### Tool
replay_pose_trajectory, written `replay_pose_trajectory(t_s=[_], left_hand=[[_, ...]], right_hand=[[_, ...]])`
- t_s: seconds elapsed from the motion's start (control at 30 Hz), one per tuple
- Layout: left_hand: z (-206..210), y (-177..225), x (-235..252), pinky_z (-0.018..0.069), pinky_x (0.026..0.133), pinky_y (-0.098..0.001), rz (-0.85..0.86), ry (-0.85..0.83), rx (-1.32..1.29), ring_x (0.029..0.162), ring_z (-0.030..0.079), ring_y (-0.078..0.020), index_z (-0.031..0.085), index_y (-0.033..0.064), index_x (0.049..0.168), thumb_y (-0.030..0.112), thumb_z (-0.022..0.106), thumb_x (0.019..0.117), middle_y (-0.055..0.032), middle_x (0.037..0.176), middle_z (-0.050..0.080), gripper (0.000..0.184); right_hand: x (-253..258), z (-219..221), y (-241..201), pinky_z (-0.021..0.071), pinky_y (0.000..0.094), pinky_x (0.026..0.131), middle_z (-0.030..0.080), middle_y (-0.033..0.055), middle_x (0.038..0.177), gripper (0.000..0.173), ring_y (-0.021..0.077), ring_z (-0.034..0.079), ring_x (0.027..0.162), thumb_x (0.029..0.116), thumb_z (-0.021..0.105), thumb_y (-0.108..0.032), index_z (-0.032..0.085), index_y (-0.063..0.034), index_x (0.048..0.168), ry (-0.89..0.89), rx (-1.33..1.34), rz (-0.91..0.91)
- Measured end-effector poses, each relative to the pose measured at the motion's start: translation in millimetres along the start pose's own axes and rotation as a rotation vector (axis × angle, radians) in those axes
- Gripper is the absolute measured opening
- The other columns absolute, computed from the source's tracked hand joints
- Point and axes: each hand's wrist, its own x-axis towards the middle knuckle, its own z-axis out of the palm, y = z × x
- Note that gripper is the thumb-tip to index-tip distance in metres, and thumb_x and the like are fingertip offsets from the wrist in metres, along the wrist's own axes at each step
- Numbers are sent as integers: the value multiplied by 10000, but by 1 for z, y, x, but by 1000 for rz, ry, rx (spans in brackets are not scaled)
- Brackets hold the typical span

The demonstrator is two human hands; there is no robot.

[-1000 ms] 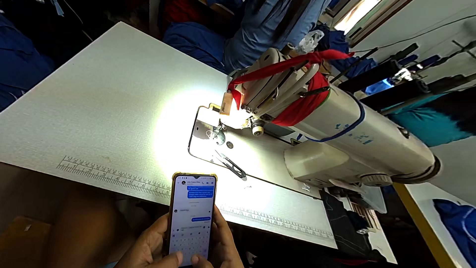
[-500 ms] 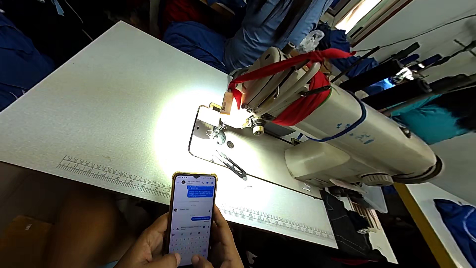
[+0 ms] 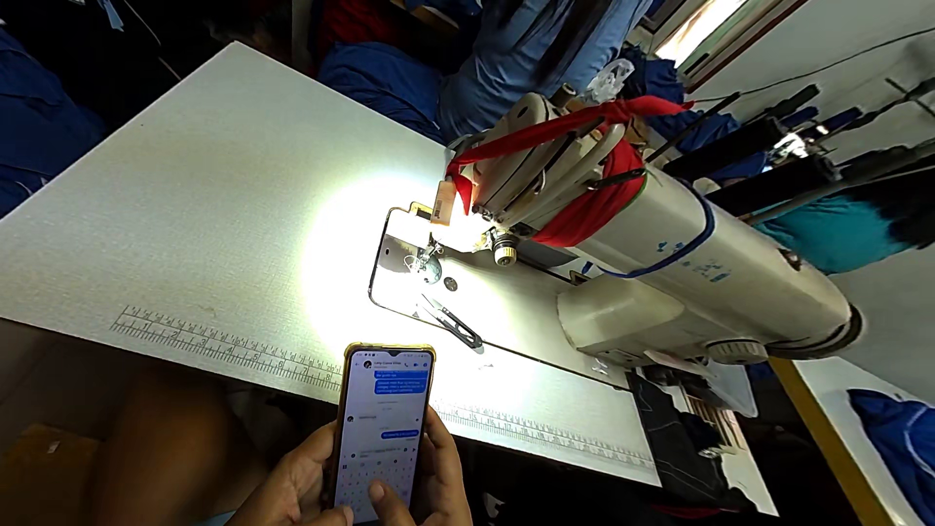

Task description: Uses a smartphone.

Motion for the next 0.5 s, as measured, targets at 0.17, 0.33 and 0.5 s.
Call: replay_pose_trajectory(t_s=[0.17, 0.33, 0.5], left_hand=[[0, 1, 0, 631, 824, -403, 4, 1, 5, 1180, 664, -234, 362, 80, 1454, -169, 492, 882, -77, 1380, 610, 637], [-1, 2, 0, 640, 791, -401, 4, 15, -10, 1156, 676, -250, 353, 86, 1463, -162, 490, 886, -88, 1379, 612, 643], [1, 2, 1, 641, 790, -404, -2, 22, -4, 1149, 679, -248, 352, 82, 1459, -158, 493, 883, -85, 1378, 611, 640]], right_hand=[[1, -6, -2, 582, 324, 969, 548, 171, 1389, 704, 133, 642, 1184, 944, 523, 80, 111, 167, 1508, -42, 27, 12], [3, -20, 1, 551, 382, 1021, 513, 159, 1459, 719, 167, 606, 1252, 946, 455, 83, 63, 129, 1548, -189, 156, 42], [5, -23, 2, 546, 366, 1025, 547, 151, 1413, 662, 150, 619, 1224, 978, 434, 65, 93, 140, 1540, -179, 131, 43]])
